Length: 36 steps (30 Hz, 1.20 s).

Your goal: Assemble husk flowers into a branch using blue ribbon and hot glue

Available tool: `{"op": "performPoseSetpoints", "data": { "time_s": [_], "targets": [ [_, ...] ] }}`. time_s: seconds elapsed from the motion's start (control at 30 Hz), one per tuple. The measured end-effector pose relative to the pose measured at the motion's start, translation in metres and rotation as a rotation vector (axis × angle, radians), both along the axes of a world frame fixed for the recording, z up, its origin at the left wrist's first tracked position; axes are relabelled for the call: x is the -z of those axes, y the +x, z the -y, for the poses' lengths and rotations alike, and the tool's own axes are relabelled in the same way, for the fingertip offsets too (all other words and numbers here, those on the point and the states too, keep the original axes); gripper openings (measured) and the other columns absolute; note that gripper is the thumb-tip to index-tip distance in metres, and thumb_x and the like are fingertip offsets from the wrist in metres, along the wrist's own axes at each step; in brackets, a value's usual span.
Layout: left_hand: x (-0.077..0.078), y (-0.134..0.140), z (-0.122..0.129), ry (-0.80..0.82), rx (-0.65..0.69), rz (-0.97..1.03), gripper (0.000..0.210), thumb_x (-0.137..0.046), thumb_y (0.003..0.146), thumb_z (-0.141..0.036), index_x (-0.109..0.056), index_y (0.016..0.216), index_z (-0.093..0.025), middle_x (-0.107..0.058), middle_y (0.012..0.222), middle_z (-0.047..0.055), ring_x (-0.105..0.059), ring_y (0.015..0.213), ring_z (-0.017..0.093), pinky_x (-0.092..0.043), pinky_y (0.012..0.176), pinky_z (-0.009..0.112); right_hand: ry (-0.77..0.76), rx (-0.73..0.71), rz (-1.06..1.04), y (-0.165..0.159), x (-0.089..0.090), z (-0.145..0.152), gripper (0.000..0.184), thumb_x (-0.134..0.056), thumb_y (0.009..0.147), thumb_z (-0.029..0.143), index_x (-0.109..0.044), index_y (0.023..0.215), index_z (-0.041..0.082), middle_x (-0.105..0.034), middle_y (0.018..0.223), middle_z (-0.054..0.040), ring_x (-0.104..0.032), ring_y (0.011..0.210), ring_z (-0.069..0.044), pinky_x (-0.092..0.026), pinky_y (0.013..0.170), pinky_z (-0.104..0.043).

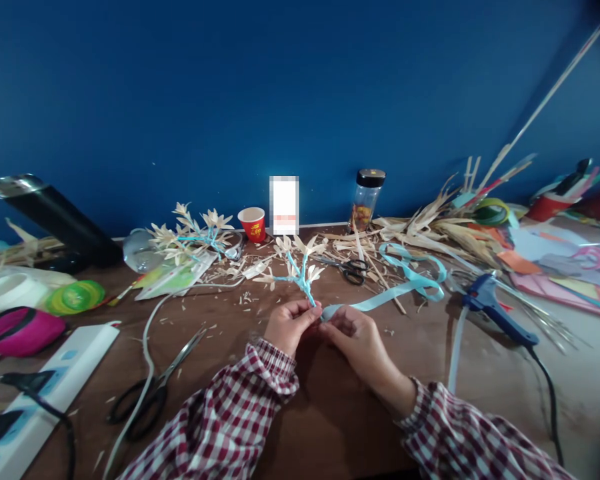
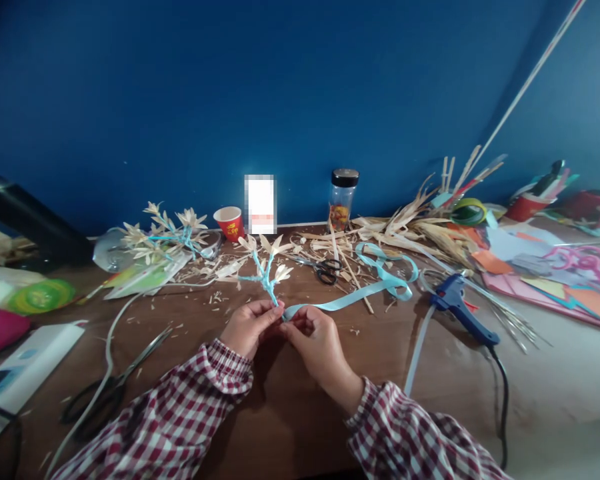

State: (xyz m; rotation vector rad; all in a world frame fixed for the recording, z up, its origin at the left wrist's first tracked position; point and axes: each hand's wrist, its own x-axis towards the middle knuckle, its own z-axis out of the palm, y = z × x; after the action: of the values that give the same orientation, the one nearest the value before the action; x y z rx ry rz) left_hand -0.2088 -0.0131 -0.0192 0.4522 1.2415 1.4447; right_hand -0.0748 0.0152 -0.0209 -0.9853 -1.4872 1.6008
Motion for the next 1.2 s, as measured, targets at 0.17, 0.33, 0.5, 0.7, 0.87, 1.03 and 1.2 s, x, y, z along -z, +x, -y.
{"op": "performPoseSetpoints", "data": {
  "time_s": [0.17, 0.33, 0.5, 0.7, 0.87, 1.03, 1.2],
  "targets": [
    [-0.002, -0.001, 0.0, -0.005, 0.019, -0.124, 0.031, -0.08, 0.053, -0.034, -0.07, 0.073, -0.013, -0.065, 0.062, -0.001, -0.055, 0.054, 0.007, -0.046, 0.053, 0.019, -0.017, 0.0, 0.001, 0.002, 0.0, -0.004, 0.027, -0.062, 0.076, 0.042, -0.052, 0.068, 0.019, -0.052, 0.062, 0.0034, -0.049, 0.056, -0.011, -0.044, 0.052, -0.023],
    [-0.002, 0.002, 0.0, 0.039, 0.063, -0.17, 0.031, -0.079, 0.055, -0.033, -0.067, 0.073, -0.012, -0.066, 0.063, 0.001, -0.058, 0.056, 0.01, -0.047, 0.058, 0.022, -0.024, 0.0, -0.016, 0.0, -0.003, -0.001, 0.028, -0.06, 0.077, 0.042, -0.052, 0.067, 0.018, -0.053, 0.062, 0.0025, -0.05, 0.058, -0.011, -0.043, 0.055, -0.022],
    [-0.001, 0.002, -0.001, 0.028, 0.041, -0.226, 0.03, -0.079, 0.055, -0.032, -0.064, 0.073, -0.013, -0.065, 0.061, 0.0, -0.059, 0.057, 0.012, -0.05, 0.058, 0.025, 0.071, -0.012, 0.031, 0.001, 0.001, 0.002, 0.026, -0.057, 0.08, 0.039, -0.051, 0.066, 0.018, -0.051, 0.06, 0.003, -0.048, 0.057, -0.011, -0.04, 0.054, -0.022],
    [0.0, 0.001, -0.001, 0.003, 0.051, -0.148, 0.036, -0.082, 0.05, -0.033, -0.065, 0.073, -0.011, -0.065, 0.061, 0.0, -0.059, 0.055, 0.01, -0.05, 0.056, 0.023, 0.111, -0.04, 0.071, 0.002, 0.0, 0.002, 0.021, -0.062, 0.076, 0.034, -0.051, 0.067, 0.018, -0.053, 0.061, 0.003, -0.049, 0.058, -0.011, -0.039, 0.054, -0.023],
    [0.002, 0.0, -0.002, -0.001, 0.059, -0.038, 0.036, -0.082, 0.051, -0.032, -0.065, 0.075, -0.011, -0.064, 0.062, 0.0, -0.058, 0.053, 0.009, -0.05, 0.055, 0.023, -0.06, -0.032, -0.051, 0.0, 0.0, -0.001, 0.025, -0.071, 0.067, 0.03, -0.05, 0.069, 0.018, -0.055, 0.061, 0.0044, -0.052, 0.056, -0.01, -0.041, 0.054, -0.023],
    [0.0, 0.0, -0.001, 0.022, 0.1, 0.075, 0.042, -0.083, 0.051, -0.026, -0.066, 0.087, -0.012, -0.066, 0.066, 0.001, -0.062, 0.058, 0.013, -0.052, 0.059, 0.027, -0.296, 0.0, -0.261, -0.002, -0.006, -0.001, 0.032, -0.076, 0.063, 0.031, -0.047, 0.065, 0.018, -0.054, 0.054, 0.0063, -0.052, 0.051, -0.008, -0.041, 0.052, -0.02],
    [-0.004, 0.002, 0.001, 0.077, 0.129, 0.134, 0.043, -0.084, 0.05, -0.023, -0.066, 0.087, -0.011, -0.066, 0.063, 0.001, -0.061, 0.057, 0.012, -0.05, 0.056, 0.025, -0.443, -0.057, -0.401, -0.001, -0.009, 0.001, 0.028, -0.075, 0.067, 0.028, -0.05, 0.067, 0.016, -0.057, 0.057, 0.0053, -0.051, 0.049, -0.005, -0.042, 0.051, -0.017]
  ]
}}
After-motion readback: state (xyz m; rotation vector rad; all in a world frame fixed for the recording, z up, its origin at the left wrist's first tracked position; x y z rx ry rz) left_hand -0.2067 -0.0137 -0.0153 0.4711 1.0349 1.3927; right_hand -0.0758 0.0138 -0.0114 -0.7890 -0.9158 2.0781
